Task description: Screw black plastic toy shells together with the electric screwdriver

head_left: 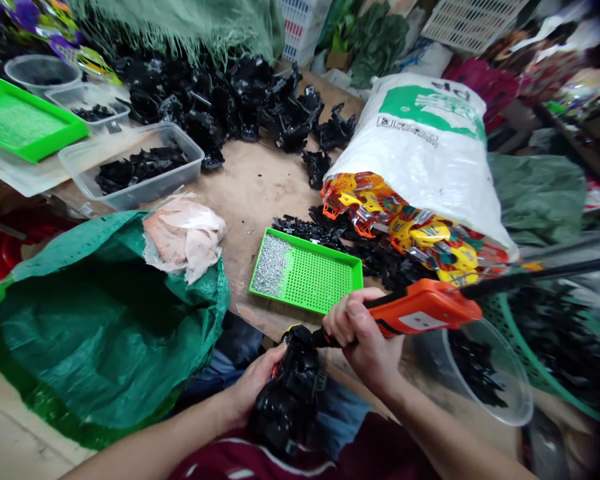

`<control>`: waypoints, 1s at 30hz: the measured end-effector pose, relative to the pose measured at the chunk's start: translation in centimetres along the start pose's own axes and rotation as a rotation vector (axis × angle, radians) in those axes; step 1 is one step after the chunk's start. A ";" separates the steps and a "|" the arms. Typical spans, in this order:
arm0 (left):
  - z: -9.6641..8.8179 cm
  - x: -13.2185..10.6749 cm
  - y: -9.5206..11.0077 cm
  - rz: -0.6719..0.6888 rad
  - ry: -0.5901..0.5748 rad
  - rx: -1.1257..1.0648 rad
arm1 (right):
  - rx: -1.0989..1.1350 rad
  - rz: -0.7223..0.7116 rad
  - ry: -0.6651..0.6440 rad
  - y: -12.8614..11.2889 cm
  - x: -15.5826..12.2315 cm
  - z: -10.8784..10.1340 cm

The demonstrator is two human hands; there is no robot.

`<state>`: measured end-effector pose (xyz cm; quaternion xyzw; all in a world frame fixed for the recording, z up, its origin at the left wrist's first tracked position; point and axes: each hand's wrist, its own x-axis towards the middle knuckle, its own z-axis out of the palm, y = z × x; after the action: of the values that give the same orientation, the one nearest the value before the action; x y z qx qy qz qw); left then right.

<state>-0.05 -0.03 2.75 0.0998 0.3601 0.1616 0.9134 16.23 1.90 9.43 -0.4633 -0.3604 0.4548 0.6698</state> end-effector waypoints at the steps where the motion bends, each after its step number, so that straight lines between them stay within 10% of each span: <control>1: 0.0 0.0 0.0 -0.012 -0.007 -0.017 | -0.001 0.019 -0.028 -0.2 0.1 0.0; 9: 0.4 -0.3 0.0 -0.120 0.002 -0.066 | -0.060 -0.223 -0.046 -2.4 3.6 1.7; 17: 0.3 -0.2 -0.3 -0.191 -0.024 -0.048 | -0.065 -0.334 0.062 1.1 9.5 2.9; 30: 0.9 -0.7 0.2 -0.103 -0.051 0.022 | -0.074 -0.296 0.052 3.0 10.5 3.6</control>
<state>0.04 -0.13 3.94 0.0951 0.3434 0.1079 0.9281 15.55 13.33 8.30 -0.4412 -0.4239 0.3253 0.7210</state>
